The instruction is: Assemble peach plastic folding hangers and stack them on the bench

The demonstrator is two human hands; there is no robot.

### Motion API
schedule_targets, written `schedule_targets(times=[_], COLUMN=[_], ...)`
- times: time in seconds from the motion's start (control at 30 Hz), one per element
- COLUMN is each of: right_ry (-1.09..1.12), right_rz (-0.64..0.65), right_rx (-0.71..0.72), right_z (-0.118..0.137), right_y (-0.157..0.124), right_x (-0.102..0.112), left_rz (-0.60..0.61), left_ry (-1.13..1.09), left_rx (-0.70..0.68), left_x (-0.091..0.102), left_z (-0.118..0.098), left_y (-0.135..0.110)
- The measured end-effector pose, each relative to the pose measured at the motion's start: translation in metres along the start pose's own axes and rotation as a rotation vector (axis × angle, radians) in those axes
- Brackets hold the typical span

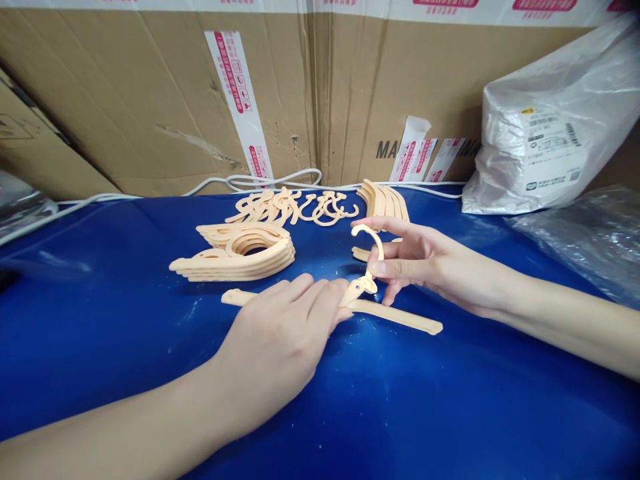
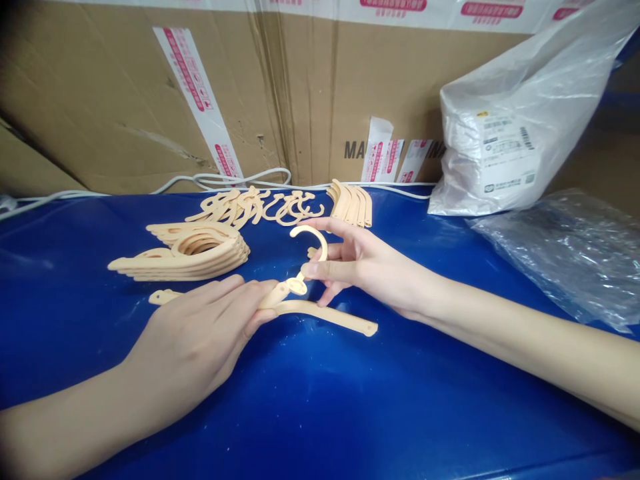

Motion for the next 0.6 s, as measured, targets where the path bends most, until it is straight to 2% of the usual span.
schedule_targets(times=[0.6], right_ry=[-0.24], right_rz=[-0.086], right_rx=[0.167], right_z=[0.015], right_y=[-0.01], right_x=[-0.005], left_rz=[0.044], left_ry=[0.027], left_rx=[-0.008], left_x=[-0.006], left_z=[-0.002], left_y=[0.0])
Point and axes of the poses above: each hand's wrist, its own y-axis towards the middle knuckle, its own x-axis out of the back of the hand, z = x × y, the point moved 8 cm from there along y, towards the middle knuckle, and after that the axes turned 10 degrees about -x, right-handed, at the moved point
